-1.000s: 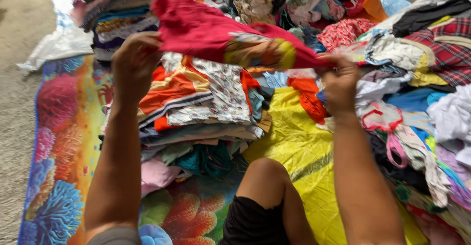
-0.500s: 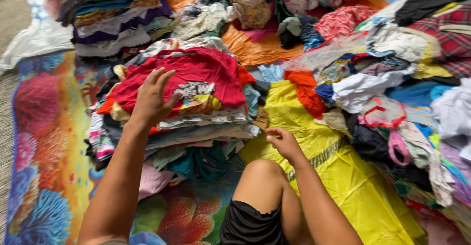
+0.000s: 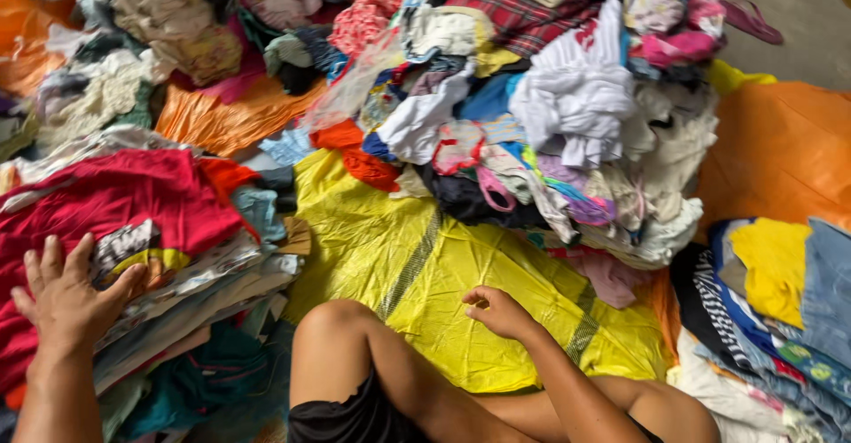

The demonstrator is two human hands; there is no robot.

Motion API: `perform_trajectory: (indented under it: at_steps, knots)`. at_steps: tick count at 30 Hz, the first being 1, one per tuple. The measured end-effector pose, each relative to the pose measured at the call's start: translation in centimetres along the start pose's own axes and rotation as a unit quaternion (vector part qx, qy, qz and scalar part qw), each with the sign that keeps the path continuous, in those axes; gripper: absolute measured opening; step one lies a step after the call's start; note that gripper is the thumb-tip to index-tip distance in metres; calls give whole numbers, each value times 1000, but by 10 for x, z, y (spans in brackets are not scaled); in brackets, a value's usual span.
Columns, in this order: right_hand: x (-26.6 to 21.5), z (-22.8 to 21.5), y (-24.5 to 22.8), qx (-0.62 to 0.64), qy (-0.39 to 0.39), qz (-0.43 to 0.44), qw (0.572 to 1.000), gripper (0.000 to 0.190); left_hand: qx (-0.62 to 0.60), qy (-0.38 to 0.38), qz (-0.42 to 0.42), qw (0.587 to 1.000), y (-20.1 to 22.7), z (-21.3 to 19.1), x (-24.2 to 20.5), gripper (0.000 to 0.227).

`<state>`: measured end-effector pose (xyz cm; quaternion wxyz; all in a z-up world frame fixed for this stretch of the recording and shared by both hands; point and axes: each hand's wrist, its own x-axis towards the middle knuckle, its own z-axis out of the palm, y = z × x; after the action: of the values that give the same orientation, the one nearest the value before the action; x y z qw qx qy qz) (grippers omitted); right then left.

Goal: The person sorts through piles of clothing while sitting on the floor, handling items such as a child's tank top, a red t-shirt, a white t-shirt, and a small patterned dress.

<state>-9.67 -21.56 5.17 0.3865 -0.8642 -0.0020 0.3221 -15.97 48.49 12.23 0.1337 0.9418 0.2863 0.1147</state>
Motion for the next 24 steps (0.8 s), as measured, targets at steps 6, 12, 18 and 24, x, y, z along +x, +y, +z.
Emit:
perform_trajectory:
  at_steps: [6,12,18,24]
  knots:
    - [-7,11,37,-25,43,12,999,41,-195,10,109,975,217,-12,-73,61]
    - [-10,21,42,-123,7,-17,992,49,-274,-116,421,857,387,124,-149,74]
    - [-60,-12,14,-78,-6,-29,997,37,-71,-394,401,824,440,243,-262,73]
    - [-39,-82,-24,163,328,-243,899,11,21,-512,429,744,427,232,-271,80]
